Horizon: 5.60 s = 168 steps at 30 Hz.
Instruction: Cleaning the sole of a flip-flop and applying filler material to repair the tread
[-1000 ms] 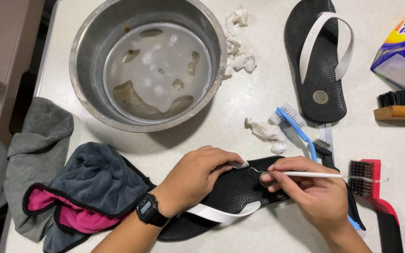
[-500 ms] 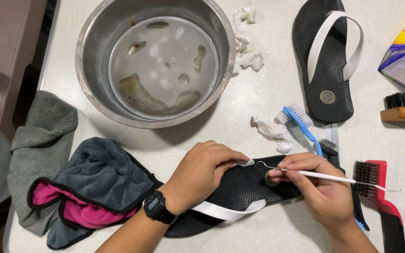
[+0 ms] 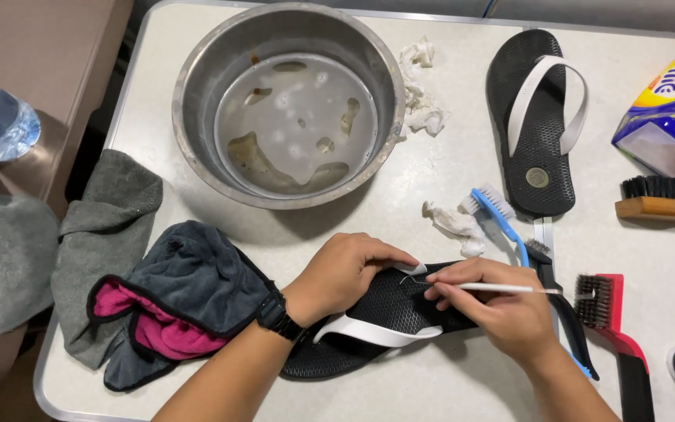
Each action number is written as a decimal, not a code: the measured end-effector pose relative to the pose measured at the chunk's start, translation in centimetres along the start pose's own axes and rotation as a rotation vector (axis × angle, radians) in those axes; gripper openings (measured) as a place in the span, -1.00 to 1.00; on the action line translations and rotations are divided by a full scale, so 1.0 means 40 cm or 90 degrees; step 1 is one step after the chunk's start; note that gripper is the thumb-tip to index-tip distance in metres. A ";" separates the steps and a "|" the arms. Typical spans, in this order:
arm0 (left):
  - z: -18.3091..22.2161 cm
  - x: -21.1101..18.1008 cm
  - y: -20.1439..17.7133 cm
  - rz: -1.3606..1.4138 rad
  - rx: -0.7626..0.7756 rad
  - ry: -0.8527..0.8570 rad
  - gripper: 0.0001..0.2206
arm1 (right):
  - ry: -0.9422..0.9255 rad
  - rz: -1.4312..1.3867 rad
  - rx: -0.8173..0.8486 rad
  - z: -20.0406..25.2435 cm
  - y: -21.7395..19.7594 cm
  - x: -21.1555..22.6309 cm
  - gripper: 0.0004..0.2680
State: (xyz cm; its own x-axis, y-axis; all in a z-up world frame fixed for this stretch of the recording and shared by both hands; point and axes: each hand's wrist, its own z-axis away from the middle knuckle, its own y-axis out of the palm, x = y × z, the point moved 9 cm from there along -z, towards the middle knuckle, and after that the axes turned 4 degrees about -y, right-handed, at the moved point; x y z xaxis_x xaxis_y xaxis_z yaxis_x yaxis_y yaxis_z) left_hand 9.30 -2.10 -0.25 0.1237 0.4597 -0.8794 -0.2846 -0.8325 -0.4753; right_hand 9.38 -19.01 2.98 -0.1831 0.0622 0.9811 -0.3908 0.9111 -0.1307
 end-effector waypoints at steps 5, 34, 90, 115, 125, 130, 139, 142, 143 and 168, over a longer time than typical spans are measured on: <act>-0.002 0.008 0.002 0.008 0.019 -0.009 -0.56 | -0.205 0.178 0.080 0.008 0.046 0.034 -0.98; 0.002 0.008 0.002 0.035 0.010 0.005 -0.64 | -0.081 0.044 0.084 0.013 0.036 -0.019 -0.92; 0.041 -0.028 0.058 -0.192 0.160 0.017 -0.30 | 0.015 -0.337 -0.325 0.055 -0.156 -0.167 -0.88; 0.051 -0.065 0.022 -0.115 0.024 0.068 -0.67 | -0.040 -0.294 -0.264 0.050 -0.126 -0.117 -0.87; 0.255 -0.099 0.006 -0.390 0.087 -0.062 0.30 | -0.041 -0.279 -0.256 0.048 -0.126 -0.113 -0.87; 0.385 -0.004 -0.014 -0.384 -0.084 -0.136 0.33 | -0.044 -0.282 -0.244 0.055 -0.128 -0.123 -0.87; 0.497 0.013 -0.053 -0.199 -0.308 0.037 -0.08 | -0.071 -0.253 -0.203 0.069 -0.128 -0.128 -0.86; 0.509 -0.008 -0.057 -0.167 -0.327 0.082 -0.10 | -0.064 -0.234 -0.202 0.082 -0.129 -0.127 -0.86; 0.511 -0.018 -0.059 -0.152 -0.327 0.100 -0.10 | -0.064 -0.218 -0.197 0.085 -0.128 -0.126 -0.85; 0.557 -0.034 -0.106 -0.214 -0.467 0.147 -0.69 | -0.049 -0.236 -0.292 0.221 -0.238 -0.043 -0.85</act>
State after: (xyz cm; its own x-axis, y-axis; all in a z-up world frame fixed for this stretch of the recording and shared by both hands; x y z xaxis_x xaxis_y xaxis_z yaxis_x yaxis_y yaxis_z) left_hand -10.85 7.67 3.59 0.3058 0.7112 -0.6330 0.4832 -0.6888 -0.5404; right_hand 5.42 -31.38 1.29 -0.1802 -0.3077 0.9343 -0.0146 0.9506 0.3102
